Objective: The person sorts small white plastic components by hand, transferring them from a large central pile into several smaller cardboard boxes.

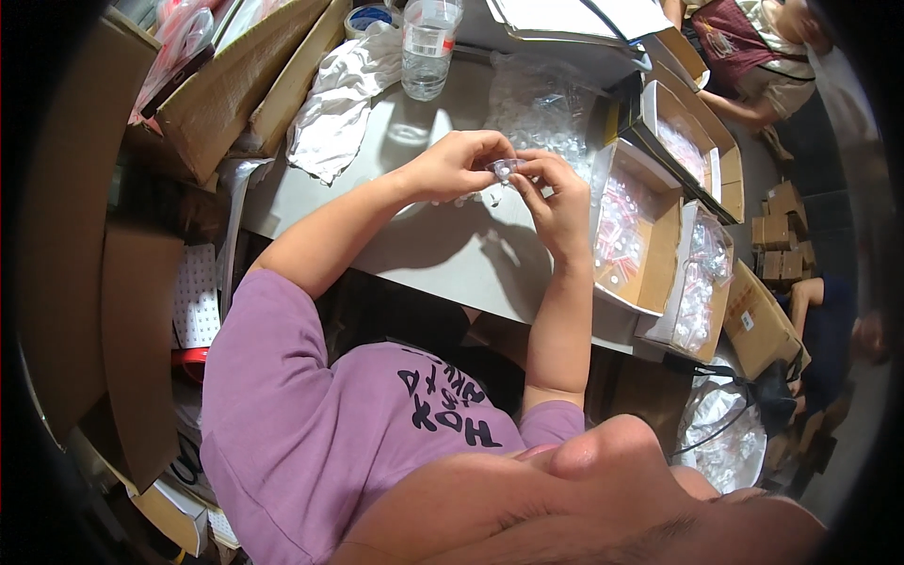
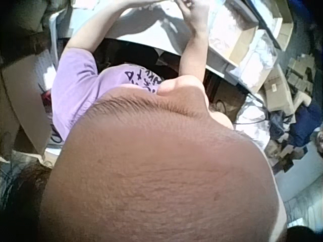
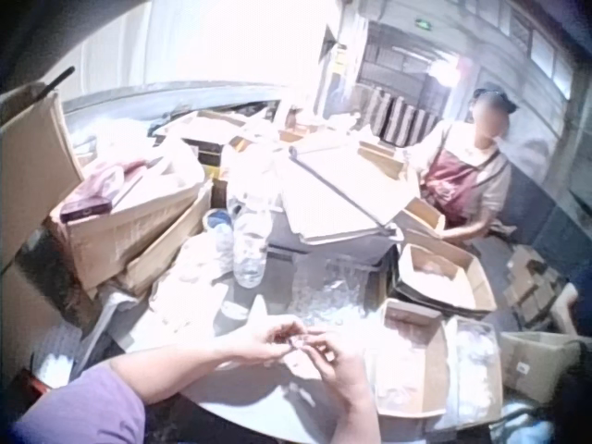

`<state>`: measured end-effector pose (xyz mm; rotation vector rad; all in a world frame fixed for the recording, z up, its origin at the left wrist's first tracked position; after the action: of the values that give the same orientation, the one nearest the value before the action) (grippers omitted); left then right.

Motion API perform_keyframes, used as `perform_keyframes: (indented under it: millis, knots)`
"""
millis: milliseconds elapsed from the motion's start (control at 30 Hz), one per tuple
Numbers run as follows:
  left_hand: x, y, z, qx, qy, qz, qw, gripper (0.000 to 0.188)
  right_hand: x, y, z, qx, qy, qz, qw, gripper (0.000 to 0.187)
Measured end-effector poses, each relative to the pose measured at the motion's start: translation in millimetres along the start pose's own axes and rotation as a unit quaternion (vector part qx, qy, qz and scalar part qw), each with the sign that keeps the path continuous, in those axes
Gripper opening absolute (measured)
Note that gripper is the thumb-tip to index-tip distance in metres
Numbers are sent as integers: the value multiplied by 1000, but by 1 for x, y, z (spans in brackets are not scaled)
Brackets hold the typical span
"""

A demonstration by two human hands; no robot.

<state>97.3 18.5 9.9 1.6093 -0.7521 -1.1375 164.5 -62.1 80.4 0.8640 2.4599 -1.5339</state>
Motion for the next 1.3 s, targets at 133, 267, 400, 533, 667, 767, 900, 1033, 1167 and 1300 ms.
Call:
perform_keyframes:
  millis: [133, 267, 400, 533, 667, 767, 900, 1033, 1167, 1300]
  knots:
    - [-5, 5, 0, 32, 20, -7, 999, 27, -12, 3, 2, 27, 57, -19, 998, 11]
    - [-11, 22, 1, 88, 55, 39, 994, 19, -10, 14, 5, 88, 63, -79, 991, 15]
    - [-11, 19, 3, 75, 48, 20, 996, 17, 1, 12, 2, 74, 3, -27, 997, 15]
    - [-13, 32, 5, 120, 86, -124, 981, 15, 1, 15, 3, 83, -10, 2, 997, 14]
    - [-10, 40, 7, 159, 96, -139, 973, 16, 9, 9, 3, 47, -47, 5, 998, 11]
    - [-14, 46, 11, 195, 113, -133, 965, 15, 9, 6, 2, 25, -48, -29, 998, 14]
    - [-22, 41, 11, 164, 135, -82, 974, 15, 1, -1, 3, 20, -19, -53, 998, 13]
    - [-23, 34, 9, 144, 147, 7, 979, 11, -16, -11, 7, 6, 1, -33, 999, 15]
    - [-29, 25, 9, 126, 158, 60, 977, 12, -87, -48, 39, 3, 141, 120, 983, 12]
    - [-20, 29, 13, 105, 118, 35, 987, 10, -195, -64, 109, 90, 340, 248, 903, 15]
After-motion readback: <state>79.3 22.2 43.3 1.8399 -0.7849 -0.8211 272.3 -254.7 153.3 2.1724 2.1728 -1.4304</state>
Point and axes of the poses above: each hand's wrist, its own z-axis away from the middle knuckle, its own x-axis out of the palm, y = z × x, the point moved 10 cm from there along -z, towards the middle knuckle, and after that the axes turned 11 degrees about -z, right-handed, at the moved point
